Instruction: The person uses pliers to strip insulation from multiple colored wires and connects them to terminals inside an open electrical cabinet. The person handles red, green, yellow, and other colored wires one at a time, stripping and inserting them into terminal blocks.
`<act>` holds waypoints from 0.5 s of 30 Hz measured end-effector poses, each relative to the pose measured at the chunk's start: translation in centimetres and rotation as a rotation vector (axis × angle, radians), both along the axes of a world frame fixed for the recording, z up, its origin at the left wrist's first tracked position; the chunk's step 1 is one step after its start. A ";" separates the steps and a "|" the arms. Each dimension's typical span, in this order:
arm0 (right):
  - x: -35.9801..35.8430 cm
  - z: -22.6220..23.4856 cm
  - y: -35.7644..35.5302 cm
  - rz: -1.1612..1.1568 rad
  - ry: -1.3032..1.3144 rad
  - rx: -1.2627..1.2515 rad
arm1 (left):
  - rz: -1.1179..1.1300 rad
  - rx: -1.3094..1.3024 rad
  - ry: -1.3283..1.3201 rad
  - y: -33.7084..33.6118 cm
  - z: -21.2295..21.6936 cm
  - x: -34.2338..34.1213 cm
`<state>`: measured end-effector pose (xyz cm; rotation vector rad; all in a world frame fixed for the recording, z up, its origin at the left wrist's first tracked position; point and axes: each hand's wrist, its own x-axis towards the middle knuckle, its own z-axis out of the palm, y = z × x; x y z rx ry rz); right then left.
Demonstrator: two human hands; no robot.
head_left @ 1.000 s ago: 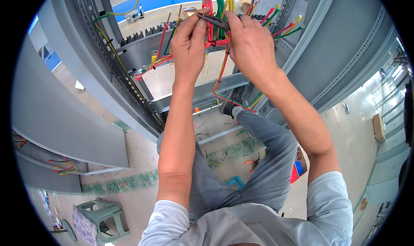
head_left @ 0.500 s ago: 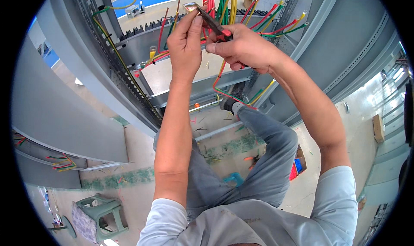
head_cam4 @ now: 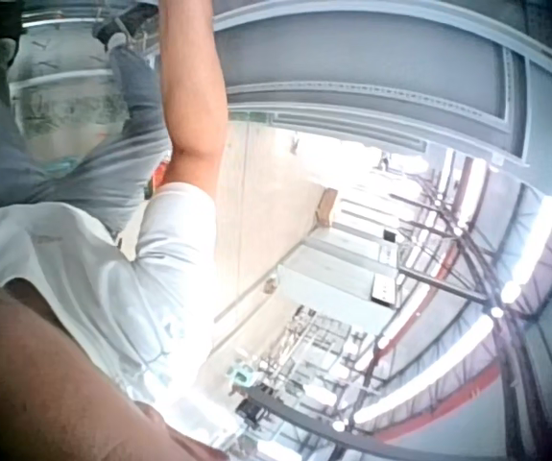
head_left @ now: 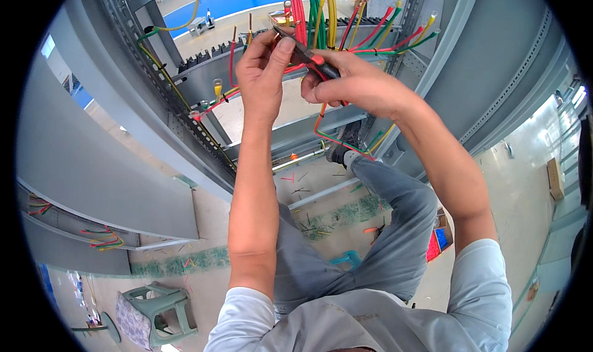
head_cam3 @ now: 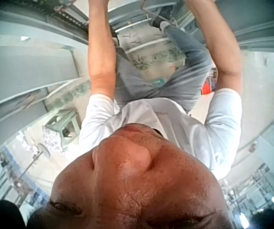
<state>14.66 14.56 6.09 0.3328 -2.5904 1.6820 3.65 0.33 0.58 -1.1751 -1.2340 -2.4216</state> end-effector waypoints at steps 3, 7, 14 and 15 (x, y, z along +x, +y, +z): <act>0.1 -0.8 -0.2 -0.074 0.058 0.001 | -0.001 -0.023 0.024 0.1 -0.2 -0.1; 0.2 -1.2 -0.6 -0.228 0.148 0.314 | -0.003 -0.027 0.062 -0.1 -0.5 -0.2; 0.6 -0.8 -1.3 -0.289 0.269 0.442 | -0.016 -0.038 0.110 -0.4 -1.0 -0.9; 0.5 -0.7 -1.2 -0.286 0.277 0.448 | -0.015 -0.039 0.115 -0.4 -1.0 -1.1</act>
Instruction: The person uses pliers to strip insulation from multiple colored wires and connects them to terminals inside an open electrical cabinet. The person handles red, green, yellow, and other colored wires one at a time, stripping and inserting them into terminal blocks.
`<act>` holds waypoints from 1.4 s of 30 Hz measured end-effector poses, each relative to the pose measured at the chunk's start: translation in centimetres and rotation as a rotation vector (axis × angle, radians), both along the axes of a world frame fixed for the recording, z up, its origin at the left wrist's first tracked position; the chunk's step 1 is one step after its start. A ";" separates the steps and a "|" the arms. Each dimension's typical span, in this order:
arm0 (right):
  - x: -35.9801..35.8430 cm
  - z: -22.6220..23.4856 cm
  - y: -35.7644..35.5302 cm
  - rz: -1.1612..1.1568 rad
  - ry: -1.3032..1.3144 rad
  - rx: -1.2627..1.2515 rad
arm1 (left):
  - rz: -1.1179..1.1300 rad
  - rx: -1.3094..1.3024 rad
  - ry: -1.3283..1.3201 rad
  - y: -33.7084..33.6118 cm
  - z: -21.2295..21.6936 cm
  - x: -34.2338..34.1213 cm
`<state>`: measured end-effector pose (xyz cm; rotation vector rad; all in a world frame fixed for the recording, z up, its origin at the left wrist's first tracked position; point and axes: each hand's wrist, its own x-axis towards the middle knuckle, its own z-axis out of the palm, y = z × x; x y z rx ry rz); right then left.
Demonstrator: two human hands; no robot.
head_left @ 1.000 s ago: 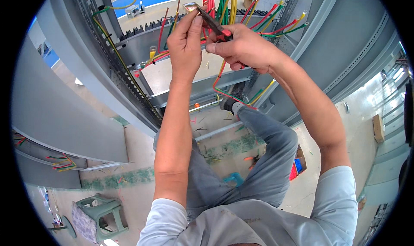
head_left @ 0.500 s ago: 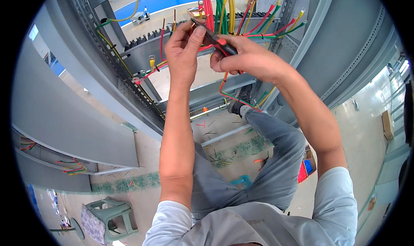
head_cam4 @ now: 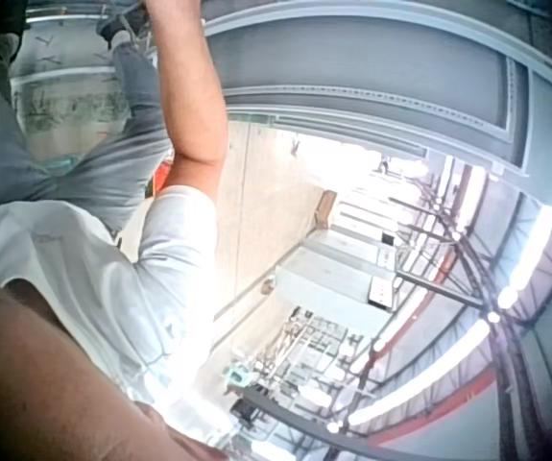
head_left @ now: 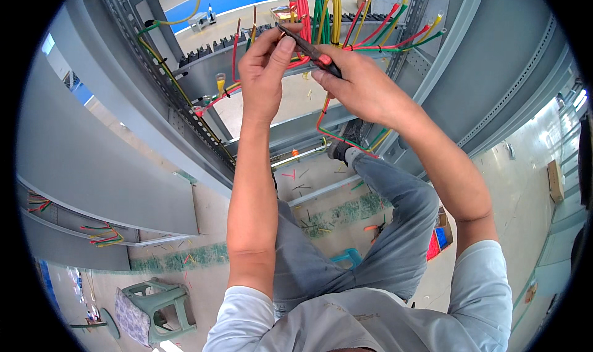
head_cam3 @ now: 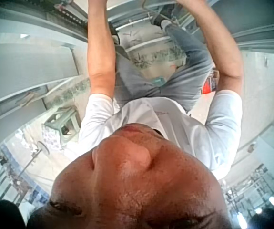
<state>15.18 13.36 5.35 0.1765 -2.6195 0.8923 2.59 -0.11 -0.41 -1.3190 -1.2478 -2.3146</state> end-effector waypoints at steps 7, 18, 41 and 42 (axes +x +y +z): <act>-0.4 -0.1 0.4 0.159 -0.151 -0.228 | -0.130 0.095 -0.055 -0.1 -0.7 -0.8; -2.6 -1.6 -0.5 0.692 -0.805 -1.178 | -0.232 0.154 -0.127 -1.0 -1.7 -1.4; -0.3 -1.4 2.0 -0.034 -0.023 0.008 | -0.036 0.147 -0.046 1.0 -0.6 -3.4; -0.3 -1.2 1.8 -0.051 0.000 0.044 | -0.036 0.153 -0.042 1.0 -0.5 -3.4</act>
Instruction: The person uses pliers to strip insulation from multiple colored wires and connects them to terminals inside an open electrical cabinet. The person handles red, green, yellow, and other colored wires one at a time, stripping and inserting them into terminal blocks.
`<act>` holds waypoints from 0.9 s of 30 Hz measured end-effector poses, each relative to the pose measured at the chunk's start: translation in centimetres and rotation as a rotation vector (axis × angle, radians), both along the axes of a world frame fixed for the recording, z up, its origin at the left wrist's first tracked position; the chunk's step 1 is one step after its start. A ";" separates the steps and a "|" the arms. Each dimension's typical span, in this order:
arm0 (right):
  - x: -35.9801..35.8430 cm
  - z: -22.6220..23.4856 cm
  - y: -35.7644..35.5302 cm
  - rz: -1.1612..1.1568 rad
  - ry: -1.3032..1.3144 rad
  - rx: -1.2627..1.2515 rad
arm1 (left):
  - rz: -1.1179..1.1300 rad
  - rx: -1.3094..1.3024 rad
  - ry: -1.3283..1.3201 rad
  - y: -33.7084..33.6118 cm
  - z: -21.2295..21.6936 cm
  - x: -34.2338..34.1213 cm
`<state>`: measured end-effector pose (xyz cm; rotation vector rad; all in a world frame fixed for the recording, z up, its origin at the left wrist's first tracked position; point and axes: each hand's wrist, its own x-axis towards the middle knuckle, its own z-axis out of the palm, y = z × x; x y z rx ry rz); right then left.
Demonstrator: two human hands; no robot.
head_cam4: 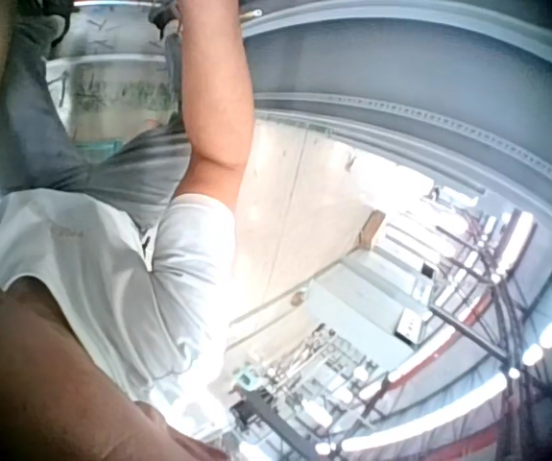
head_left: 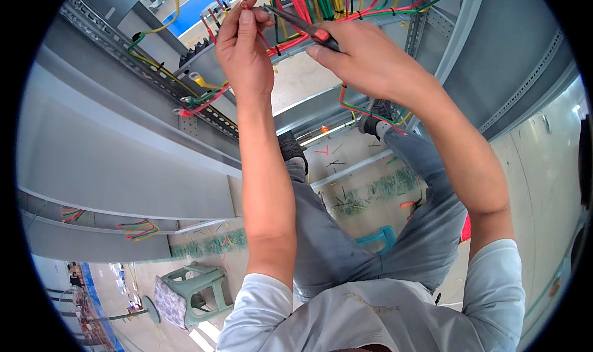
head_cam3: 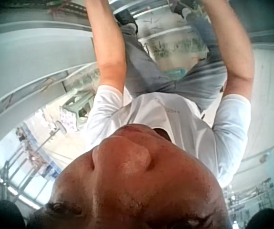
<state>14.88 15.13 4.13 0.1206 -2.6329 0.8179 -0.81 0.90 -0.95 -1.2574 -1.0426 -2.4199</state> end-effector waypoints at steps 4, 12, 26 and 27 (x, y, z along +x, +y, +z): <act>-0.7 0.6 -0.8 -0.040 0.035 0.082 | 0.011 0.019 -0.018 0.2 0.1 0.6; -1.8 0.5 -1.1 0.211 -0.269 -0.491 | -0.043 0.032 -0.007 -0.2 -0.3 0.5; -1.8 -0.6 -1.8 -0.055 0.338 0.239 | -0.053 0.011 0.026 -0.3 -0.3 0.5; -1.8 -0.7 -1.7 -0.088 0.368 0.287 | -0.059 -0.002 0.042 -0.3 -0.4 0.5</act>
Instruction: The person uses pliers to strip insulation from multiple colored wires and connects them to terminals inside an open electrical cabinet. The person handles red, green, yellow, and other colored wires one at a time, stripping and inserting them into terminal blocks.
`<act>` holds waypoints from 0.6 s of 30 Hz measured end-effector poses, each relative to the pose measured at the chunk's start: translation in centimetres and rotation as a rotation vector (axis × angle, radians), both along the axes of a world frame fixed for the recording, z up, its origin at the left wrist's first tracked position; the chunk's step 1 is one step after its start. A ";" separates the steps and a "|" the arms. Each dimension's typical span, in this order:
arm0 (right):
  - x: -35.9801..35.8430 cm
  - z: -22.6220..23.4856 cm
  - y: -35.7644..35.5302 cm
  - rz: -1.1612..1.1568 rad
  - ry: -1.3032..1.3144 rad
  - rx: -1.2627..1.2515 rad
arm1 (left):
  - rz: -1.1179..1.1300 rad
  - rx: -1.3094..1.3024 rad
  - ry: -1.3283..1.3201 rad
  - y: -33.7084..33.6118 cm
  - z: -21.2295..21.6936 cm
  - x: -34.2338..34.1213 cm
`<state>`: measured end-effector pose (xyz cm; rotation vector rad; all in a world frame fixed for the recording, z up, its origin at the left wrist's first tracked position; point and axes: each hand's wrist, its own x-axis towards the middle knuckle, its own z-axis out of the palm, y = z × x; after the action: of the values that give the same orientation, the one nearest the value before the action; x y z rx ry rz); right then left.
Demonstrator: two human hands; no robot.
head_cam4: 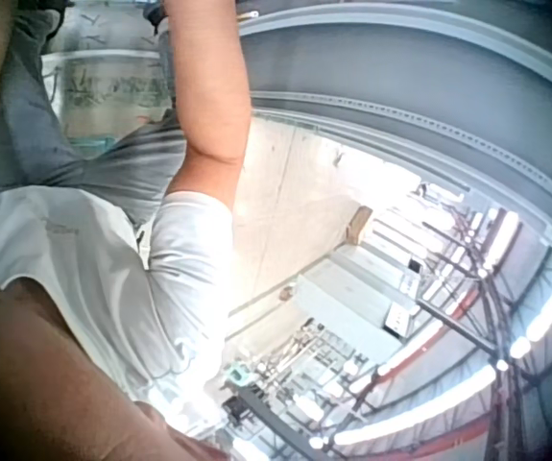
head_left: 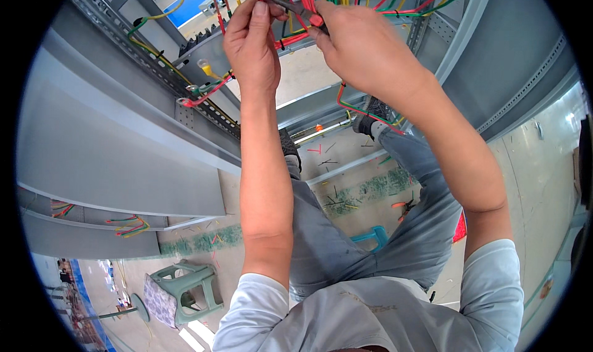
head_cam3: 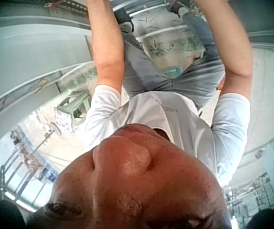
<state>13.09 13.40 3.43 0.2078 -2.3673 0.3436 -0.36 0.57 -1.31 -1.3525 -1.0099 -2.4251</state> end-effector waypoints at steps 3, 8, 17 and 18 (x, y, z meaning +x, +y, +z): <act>0.2 -0.1 0.1 -0.086 0.067 0.093 | 0.006 0.014 -0.017 0.2 0.0 0.3; 0.5 0.1 -0.3 -0.137 0.069 0.127 | 0.061 0.023 -0.079 0.4 -0.2 -0.7; -0.2 0.2 -0.7 -0.123 0.109 0.139 | 0.099 0.020 -0.045 0.8 -0.5 -0.5; -0.3 0.3 -0.7 -0.108 0.087 0.121 | 0.101 0.023 -0.045 0.8 -0.5 -0.5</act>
<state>12.81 12.71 3.71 0.1482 -2.3041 0.1372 -0.83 1.35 -1.82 -1.2145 -1.0318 -2.3955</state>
